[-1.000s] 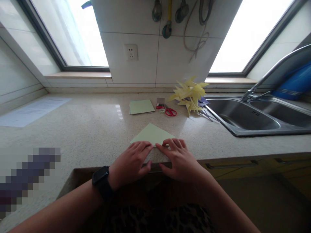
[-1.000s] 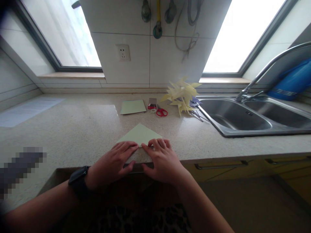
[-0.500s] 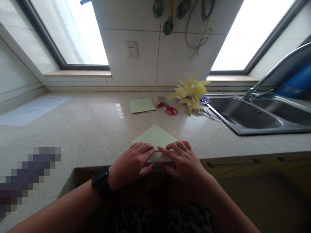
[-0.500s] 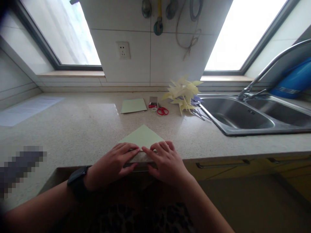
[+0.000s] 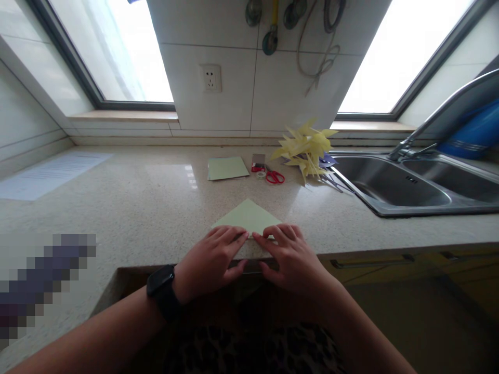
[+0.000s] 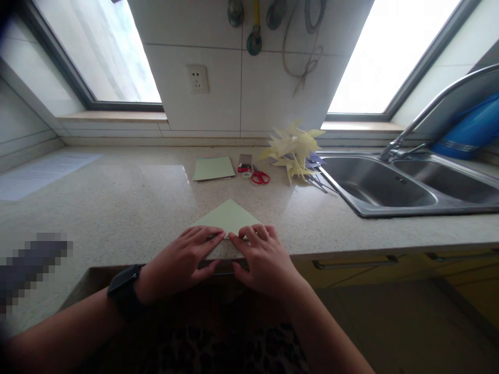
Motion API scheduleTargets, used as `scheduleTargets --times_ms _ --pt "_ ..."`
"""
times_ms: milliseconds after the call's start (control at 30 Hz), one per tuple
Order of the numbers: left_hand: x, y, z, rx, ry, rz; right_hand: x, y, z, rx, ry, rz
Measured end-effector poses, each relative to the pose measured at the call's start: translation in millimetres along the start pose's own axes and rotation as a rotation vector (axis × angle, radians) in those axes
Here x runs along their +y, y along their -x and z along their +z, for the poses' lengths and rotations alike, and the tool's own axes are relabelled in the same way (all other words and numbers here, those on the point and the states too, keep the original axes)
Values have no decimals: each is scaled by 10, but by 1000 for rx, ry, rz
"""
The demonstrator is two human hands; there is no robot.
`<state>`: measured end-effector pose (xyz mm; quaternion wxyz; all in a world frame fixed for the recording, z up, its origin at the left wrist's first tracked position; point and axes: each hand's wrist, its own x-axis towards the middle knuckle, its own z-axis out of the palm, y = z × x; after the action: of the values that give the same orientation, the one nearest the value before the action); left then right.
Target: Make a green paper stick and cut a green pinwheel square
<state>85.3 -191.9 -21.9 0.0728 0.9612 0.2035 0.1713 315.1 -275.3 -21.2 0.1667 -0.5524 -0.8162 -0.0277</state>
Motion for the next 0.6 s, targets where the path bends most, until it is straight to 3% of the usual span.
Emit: scheduleTargets --times_ms 267,600 --pt "66 19 -5 -41 -128 -12 -11 -21 -24 -5 -40 26" --pt "94 12 7 1 -81 -31 -17 -27 -32 16 -69 48"
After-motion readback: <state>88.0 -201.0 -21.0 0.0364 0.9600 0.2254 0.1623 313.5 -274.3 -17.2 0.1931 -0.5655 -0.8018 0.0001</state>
